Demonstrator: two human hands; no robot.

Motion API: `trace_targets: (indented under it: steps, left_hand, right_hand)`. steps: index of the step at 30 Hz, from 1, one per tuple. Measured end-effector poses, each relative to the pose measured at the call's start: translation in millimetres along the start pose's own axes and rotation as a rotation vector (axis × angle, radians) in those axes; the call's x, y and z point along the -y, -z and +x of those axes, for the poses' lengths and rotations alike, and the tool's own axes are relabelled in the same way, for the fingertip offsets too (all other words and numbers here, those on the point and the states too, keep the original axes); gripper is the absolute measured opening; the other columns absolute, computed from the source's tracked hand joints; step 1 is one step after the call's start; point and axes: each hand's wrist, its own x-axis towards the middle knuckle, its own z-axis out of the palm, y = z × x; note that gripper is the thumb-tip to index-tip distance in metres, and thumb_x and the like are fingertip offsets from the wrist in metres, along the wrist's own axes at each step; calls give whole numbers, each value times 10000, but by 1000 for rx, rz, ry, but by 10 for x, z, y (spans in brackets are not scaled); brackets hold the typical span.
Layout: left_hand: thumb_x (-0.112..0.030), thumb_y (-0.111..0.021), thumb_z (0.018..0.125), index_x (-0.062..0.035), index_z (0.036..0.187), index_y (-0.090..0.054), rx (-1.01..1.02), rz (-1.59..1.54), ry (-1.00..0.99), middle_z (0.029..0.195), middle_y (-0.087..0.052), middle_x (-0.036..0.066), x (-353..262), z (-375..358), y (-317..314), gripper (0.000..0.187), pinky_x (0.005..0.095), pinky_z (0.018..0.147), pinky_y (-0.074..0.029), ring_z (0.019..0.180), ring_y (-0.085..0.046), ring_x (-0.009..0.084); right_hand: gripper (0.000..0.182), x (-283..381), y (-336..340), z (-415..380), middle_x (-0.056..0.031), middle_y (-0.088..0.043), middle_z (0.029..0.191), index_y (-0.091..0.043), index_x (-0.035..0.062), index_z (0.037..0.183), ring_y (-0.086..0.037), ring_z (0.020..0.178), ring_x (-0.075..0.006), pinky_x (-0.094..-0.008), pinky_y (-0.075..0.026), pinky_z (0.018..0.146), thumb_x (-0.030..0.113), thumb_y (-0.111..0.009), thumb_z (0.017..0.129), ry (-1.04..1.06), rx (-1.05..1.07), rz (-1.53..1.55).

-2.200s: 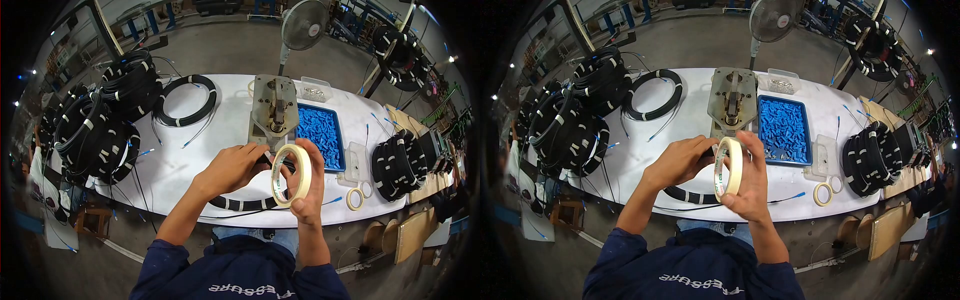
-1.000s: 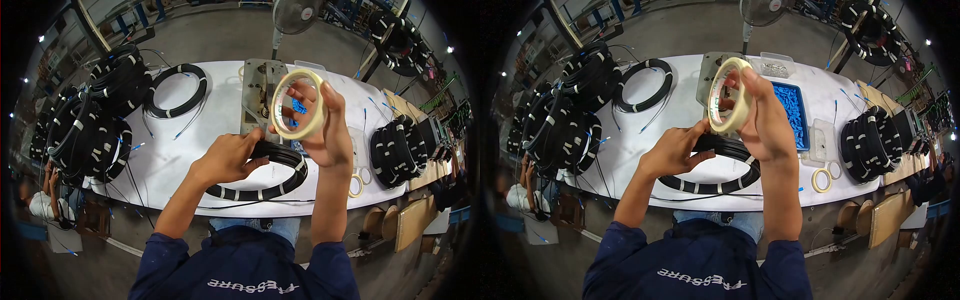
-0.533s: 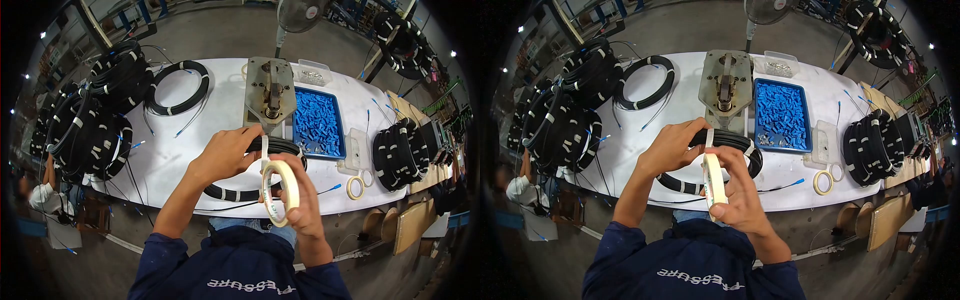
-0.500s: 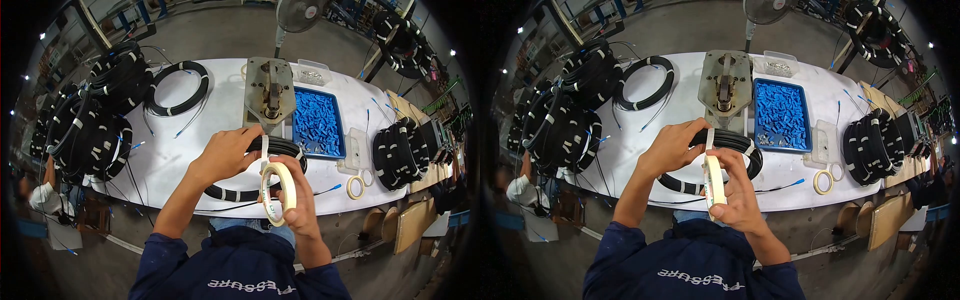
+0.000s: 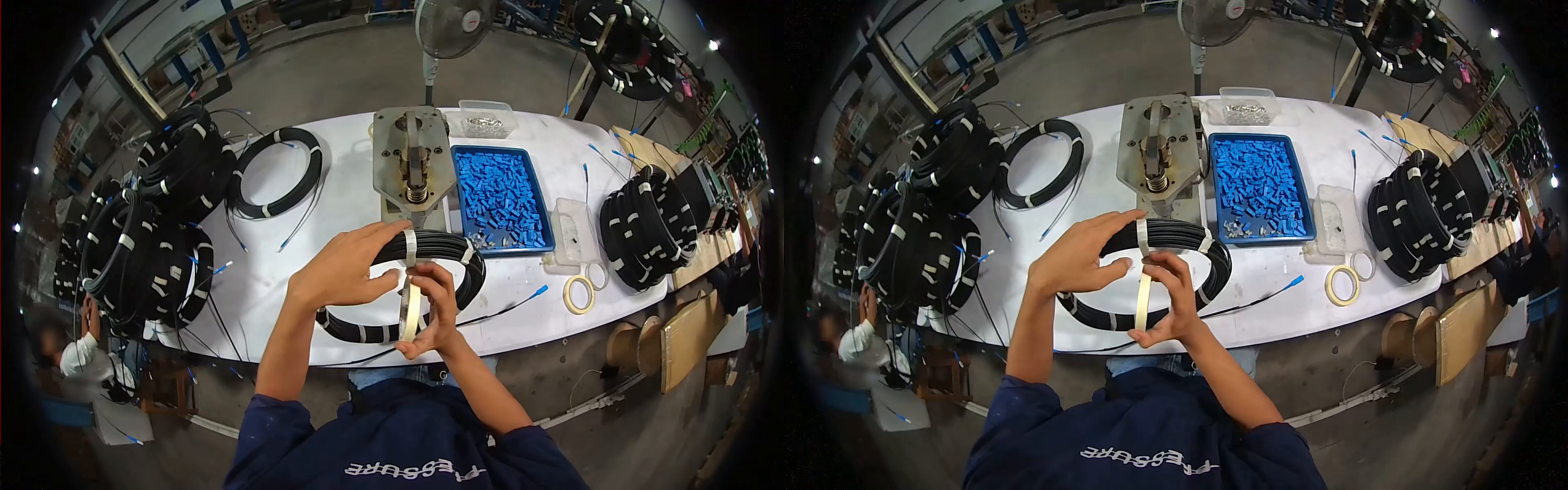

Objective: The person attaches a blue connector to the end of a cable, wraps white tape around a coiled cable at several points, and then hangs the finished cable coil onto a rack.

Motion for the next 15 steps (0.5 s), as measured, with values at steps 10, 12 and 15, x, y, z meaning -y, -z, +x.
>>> trace_targets:
  steps: [10, 12, 15]
  left_hand:
    - [-361, -700, 876, 13, 1209, -601, -68, 93, 76, 1084, -676, 207, 51, 78, -111, 510, 411, 762, -534, 892, -669, 373]
    - [-376, -680, 893, 28, 1195, -594, -92, 124, 53, 1075, -674, 214, 74, 63, -104, 512, 417, 752, -533, 878, -658, 397]
    - [-379, -677, 895, 27, 1187, -592, -90, 143, 41, 1062, -671, 219, 61, 52, -87, 508, 424, 740, -530, 866, -655, 403]
  right_hand:
    - [781, -45, 26, 102, -224, -432, 1310, -552, 71, 1264, -511, 1176, -379, -461, -434, 995, 352, -821, 586, 57, 57, -107]
    - [530, -10, 5, 90, -227, -542, 1232, -660, 35, 1090, -555, 1124, -373, -444, -424, 994, 311, -761, 649, 16, -37, 22]
    - [205, 45, -154, 24, -155, -664, 930, -649, -52, 983, -615, 944, -228, -324, -459, 893, 120, -626, 874, -228, -369, 265]
